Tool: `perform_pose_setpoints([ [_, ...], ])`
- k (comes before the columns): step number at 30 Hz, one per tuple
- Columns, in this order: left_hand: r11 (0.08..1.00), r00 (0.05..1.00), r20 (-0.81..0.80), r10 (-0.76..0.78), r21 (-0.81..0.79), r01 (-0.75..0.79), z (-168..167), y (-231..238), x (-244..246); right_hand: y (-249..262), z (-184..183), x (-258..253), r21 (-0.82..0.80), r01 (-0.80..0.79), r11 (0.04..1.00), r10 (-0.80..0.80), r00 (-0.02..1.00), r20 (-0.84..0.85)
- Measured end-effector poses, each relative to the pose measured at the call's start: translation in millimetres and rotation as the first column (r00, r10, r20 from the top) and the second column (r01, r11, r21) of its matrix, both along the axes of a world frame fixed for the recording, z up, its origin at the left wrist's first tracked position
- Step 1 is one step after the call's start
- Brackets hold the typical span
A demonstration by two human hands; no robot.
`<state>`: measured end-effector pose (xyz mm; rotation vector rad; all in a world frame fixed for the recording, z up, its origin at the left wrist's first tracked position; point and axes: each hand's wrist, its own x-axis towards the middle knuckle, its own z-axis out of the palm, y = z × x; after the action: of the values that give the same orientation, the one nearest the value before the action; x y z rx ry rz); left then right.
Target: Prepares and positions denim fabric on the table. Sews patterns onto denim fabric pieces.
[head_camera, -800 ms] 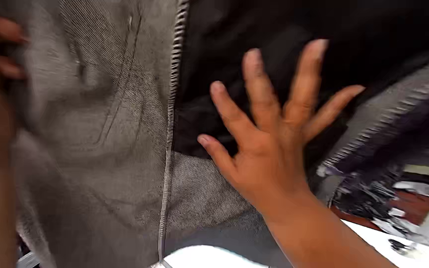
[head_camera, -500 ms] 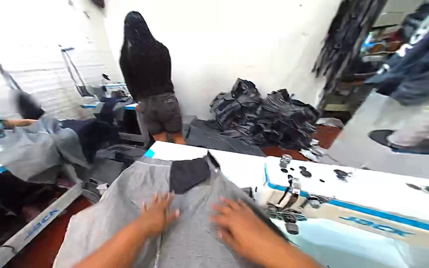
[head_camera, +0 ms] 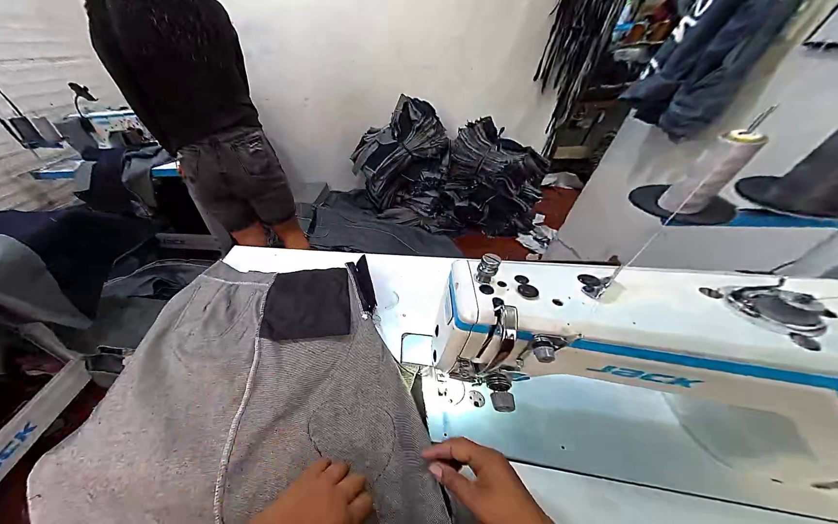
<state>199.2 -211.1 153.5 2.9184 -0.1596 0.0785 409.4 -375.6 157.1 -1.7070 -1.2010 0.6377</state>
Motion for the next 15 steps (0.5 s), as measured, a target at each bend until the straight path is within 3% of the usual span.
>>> perform_pose_setpoints([
  [3, 0.996, 0.987, 0.150, -0.063, 0.065, 0.054, 2, 7, -2, 14, 5, -5, 0.197, 0.070, 0.978, 0.035, 0.875, -0.483],
  [5, 0.989, 0.959, 0.266, -0.102, 0.130, 0.069, 4, 14, -2, 21, 3, -11, 0.255, 0.146, 0.956, 0.063, 0.745, -0.664],
  [6, 0.992, 0.964, 0.253, -0.077, 0.112, 0.050, 10, 17, -2, 22, 0, -12, 0.263, 0.156, 0.952, 0.066, 0.735, -0.675],
  [8, 0.996, 0.992, 0.095, 0.085, 0.032, -0.089, 39, 28, 0, 17, -8, -10, 0.215, 0.106, 0.971, 0.010, 0.879, -0.477],
  [9, 0.977, 0.974, -0.074, 0.215, 0.027, -0.213, 63, 38, 5, 11, -12, -9, 0.150, 0.070, 0.986, -0.033, 0.971, -0.236],
  [10, 0.931, 0.887, -0.285, 0.363, 0.066, -0.360, 92, 51, 15, 4, -15, -7, 0.061, 0.014, 0.998, -0.016, 0.999, 0.034],
  [11, 0.864, 0.735, -0.472, 0.487, 0.135, -0.486, 120, 68, 32, 0, -17, -6, -0.039, -0.037, 0.999, 0.046, 0.967, 0.250],
  [12, 0.798, 0.620, -0.546, 0.563, 0.167, -0.578, 138, 89, 46, -4, -18, -6, -0.137, -0.057, 0.989, 0.106, 0.917, 0.385],
  [13, 0.742, 0.576, -0.543, 0.611, 0.139, -0.656, 150, 111, 57, -5, -20, -7, -0.206, -0.050, 0.977, 0.144, 0.872, 0.468],
  [15, 0.674, 0.617, -0.373, 0.693, 0.032, -0.738, 166, 146, 77, -5, -27, -1, -0.230, 0.011, 0.973, 0.124, 0.818, 0.562],
])
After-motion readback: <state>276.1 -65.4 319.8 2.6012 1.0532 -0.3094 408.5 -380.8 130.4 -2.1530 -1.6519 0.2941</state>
